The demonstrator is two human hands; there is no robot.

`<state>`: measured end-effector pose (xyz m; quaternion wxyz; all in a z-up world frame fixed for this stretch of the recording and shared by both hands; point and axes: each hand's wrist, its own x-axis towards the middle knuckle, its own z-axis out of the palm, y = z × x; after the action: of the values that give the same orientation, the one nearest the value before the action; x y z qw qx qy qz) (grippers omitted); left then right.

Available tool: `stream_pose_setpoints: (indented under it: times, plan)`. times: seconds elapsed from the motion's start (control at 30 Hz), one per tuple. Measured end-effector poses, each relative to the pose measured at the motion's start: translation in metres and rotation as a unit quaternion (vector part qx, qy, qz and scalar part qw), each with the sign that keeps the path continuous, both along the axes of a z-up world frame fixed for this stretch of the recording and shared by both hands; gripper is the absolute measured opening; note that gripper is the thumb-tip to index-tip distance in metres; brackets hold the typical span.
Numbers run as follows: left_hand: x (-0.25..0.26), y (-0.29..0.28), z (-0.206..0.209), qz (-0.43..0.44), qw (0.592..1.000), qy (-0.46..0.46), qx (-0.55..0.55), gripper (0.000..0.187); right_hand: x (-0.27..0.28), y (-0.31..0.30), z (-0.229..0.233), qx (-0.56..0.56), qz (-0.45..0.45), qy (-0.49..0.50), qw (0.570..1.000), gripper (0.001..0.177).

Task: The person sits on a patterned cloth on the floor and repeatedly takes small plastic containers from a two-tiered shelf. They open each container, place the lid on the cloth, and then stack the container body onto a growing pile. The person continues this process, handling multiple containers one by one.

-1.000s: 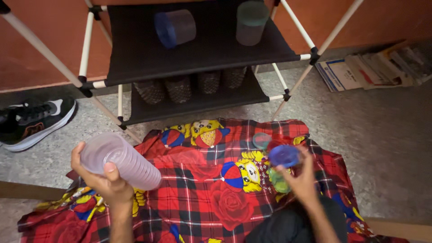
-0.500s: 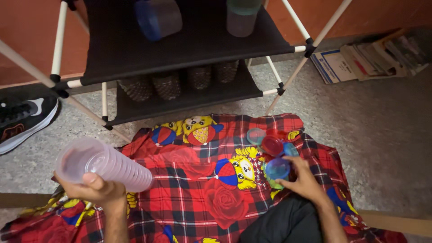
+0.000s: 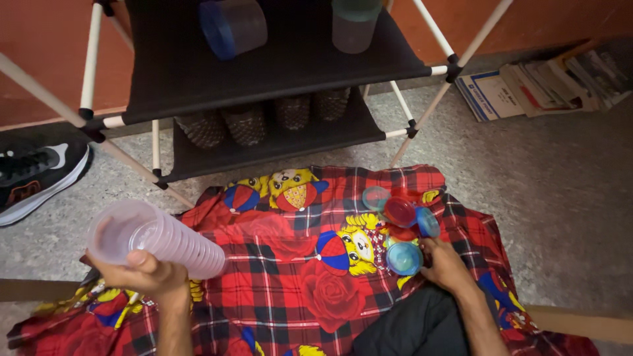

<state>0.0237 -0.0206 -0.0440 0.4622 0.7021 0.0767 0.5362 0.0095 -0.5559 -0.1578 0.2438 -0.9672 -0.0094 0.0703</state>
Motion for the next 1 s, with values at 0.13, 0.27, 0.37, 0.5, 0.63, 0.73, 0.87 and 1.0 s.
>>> stream_pose_setpoints:
  times: [0.13, 0.27, 0.37, 0.5, 0.63, 0.73, 0.87, 1.0]
  plan:
    - [0.003, 0.001, -0.001, 0.007, 1.0, -0.002, -0.001, 0.097, 0.0, -0.004, -0.011, -0.004, -0.017, -0.01, 1.0, 0.042]
    - [0.003, 0.0, 0.0, 0.01, 1.0, -0.005, -0.006, 0.097, 0.001, -0.005, -0.017, -0.036, -0.074, 0.046, 0.996, 0.042]
    - [0.002, -0.005, 0.003, -0.002, 1.0, -0.012, -0.005, 0.095, 0.002, 0.0, -0.011, -0.053, -0.078, -0.001, 0.995, 0.04]
    - [0.001, -0.005, 0.006, -0.028, 0.998, -0.034, -0.035, 0.095, -0.01, 0.026, 0.0, 0.073, -0.051, -0.039, 0.995, 0.04]
    - [-0.003, 0.001, 0.014, -0.015, 0.999, 0.004, -0.039, 0.096, -0.037, 0.079, -0.005, 0.262, -0.045, 0.052, 0.963, 0.031]
    - [-0.01, -0.002, 0.032, 0.043, 0.999, -0.022, 0.023, 0.088, -0.046, 0.107, -0.009, 0.291, 0.113, 0.032, 0.949, 0.021]
    - [-0.017, -0.034, 0.065, 0.091, 0.976, -0.069, 0.185, 0.059, -0.034, 0.115, -0.006, 0.231, 0.131, 0.041, 0.963, 0.024]
    - [0.013, -0.083, 0.094, -0.104, 0.981, -0.008, 0.166, 0.034, -0.022, 0.115, -0.013, 0.277, 0.082, 0.03, 0.957, 0.023]
